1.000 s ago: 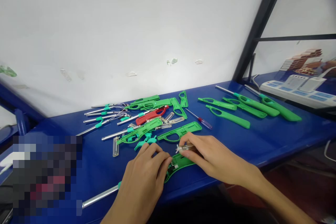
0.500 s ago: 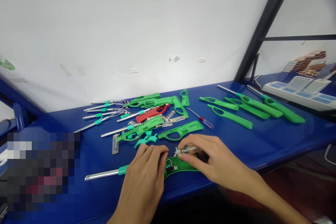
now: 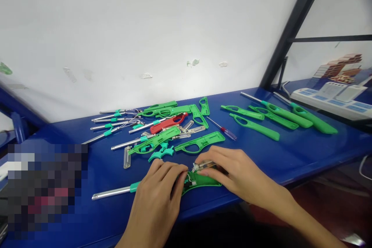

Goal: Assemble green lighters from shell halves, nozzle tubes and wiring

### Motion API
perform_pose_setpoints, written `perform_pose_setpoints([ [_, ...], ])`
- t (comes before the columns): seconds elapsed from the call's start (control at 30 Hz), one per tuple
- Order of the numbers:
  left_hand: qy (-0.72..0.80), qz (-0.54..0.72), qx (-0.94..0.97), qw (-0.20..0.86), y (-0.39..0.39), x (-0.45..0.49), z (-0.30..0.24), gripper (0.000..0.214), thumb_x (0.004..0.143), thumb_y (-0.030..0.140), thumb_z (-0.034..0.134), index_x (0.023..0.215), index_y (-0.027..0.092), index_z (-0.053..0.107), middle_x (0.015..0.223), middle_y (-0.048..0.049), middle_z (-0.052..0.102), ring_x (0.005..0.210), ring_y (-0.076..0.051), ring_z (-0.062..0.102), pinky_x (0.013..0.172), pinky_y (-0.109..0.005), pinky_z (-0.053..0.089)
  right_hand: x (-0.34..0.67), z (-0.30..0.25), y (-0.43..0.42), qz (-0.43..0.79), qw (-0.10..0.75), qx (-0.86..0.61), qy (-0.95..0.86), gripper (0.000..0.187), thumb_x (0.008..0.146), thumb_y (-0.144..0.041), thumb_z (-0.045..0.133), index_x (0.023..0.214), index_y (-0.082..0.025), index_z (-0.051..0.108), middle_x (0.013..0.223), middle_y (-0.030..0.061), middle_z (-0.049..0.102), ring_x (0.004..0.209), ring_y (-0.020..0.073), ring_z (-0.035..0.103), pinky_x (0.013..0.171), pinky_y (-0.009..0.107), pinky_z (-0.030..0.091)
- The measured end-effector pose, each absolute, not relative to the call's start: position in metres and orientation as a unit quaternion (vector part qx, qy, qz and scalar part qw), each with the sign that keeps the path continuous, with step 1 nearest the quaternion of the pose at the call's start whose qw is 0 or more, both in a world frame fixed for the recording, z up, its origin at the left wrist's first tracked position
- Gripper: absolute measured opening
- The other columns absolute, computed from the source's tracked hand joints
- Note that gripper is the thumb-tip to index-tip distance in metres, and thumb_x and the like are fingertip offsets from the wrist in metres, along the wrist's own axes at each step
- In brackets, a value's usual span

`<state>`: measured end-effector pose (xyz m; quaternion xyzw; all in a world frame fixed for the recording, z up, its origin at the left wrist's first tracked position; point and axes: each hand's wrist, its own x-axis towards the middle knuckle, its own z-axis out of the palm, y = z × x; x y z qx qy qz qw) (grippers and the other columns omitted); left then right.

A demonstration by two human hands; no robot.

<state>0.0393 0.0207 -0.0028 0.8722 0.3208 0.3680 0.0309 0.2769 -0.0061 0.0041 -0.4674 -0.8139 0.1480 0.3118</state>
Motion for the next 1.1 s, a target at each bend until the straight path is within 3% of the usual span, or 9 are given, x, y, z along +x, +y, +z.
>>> perform_pose_setpoints([
  [0.23, 0.314, 0.364, 0.877, 0.010, 0.0198, 0.0397, -0.0013, 0.014, 0.106, 0.010, 0.057, 0.108, 0.021, 0.066, 0.099, -0.0018, 0.076, 0.083, -0.021, 0.060, 0.073, -0.035, 0.055, 0.2721, 0.0035, -0.0063, 0.084, 0.274, -0.469, -0.836, 0.023, 0.114, -0.043, 0.051, 0.122, -0.027, 0.065, 0.100, -0.0013, 0.074, 0.079, 0.0159, 0.071, 0.068, 0.029, 0.042],
  [0.83, 0.307, 0.346, 0.886, 0.001, 0.0193, 0.0388, -0.0025, 0.015, 0.106, 0.010, 0.055, 0.110, 0.020, 0.065, 0.099, -0.0024, 0.075, 0.084, -0.021, 0.061, 0.073, -0.035, 0.056, 0.2720, 0.0033, -0.0054, 0.081, 0.285, -0.457, -0.838, 0.021, 0.113, -0.043, 0.053, 0.118, -0.027, 0.066, 0.102, -0.0022, 0.077, 0.081, 0.0156, 0.074, 0.068, 0.028, 0.043],
  [1.1, 0.304, 0.357, 0.883, -0.037, 0.0203, 0.0389, -0.0039, 0.018, 0.108, 0.010, 0.051, 0.107, 0.019, 0.067, 0.095, -0.0038, 0.075, 0.083, -0.021, 0.062, 0.072, -0.035, 0.057, 0.2674, 0.0024, -0.0039, 0.012, 0.268, -0.428, -0.863, 0.033, 0.116, -0.043, 0.043, 0.123, -0.025, 0.070, 0.094, 0.0000, 0.075, 0.074, 0.0137, 0.071, 0.060, 0.028, 0.039],
])
